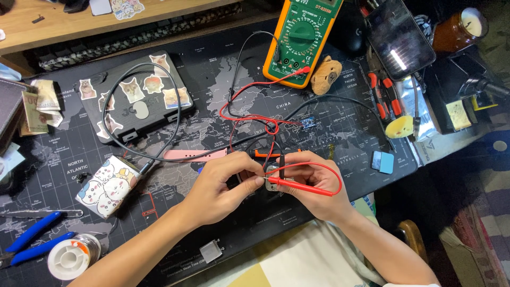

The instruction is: The person uses a multimeter to test a small electronic device, then uses a soldering iron to solder components on the device's circuit board. The person repeatedly tests and solders the device throughout the clip.

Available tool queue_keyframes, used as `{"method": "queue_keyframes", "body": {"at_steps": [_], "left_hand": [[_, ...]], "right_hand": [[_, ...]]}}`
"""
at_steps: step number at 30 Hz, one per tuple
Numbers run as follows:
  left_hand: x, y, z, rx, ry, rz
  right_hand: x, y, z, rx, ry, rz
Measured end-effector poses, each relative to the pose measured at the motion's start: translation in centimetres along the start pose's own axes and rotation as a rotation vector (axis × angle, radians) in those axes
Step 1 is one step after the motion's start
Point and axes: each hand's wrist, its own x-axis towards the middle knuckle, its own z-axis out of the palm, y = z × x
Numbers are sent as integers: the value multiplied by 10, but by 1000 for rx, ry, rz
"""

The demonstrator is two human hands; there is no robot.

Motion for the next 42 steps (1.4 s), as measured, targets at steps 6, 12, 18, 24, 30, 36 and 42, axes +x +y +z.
{"method": "queue_keyframes", "body": {"at_steps": [6,12,18,24,30,36,42], "left_hand": [[1,0,0,-12,11,10],[0,-1,0,-17,16,11],[1,1,-1,-20,26,19],[2,4,-3,-35,35,0],[2,4,-2,-32,43,-3],[1,2,-1,-17,41,12],[-3,2,2,66,-1,47]], "right_hand": [[8,-33,4,67,-7,72],[21,-36,-7,143,-83,114],[21,-33,-18,172,-141,30],[30,-57,-29,12,-310,-132],[31,-62,-25,-70,-326,-203],[48,-67,-22,30,-278,-153],[97,-75,-37,-118,-328,-66]]}}
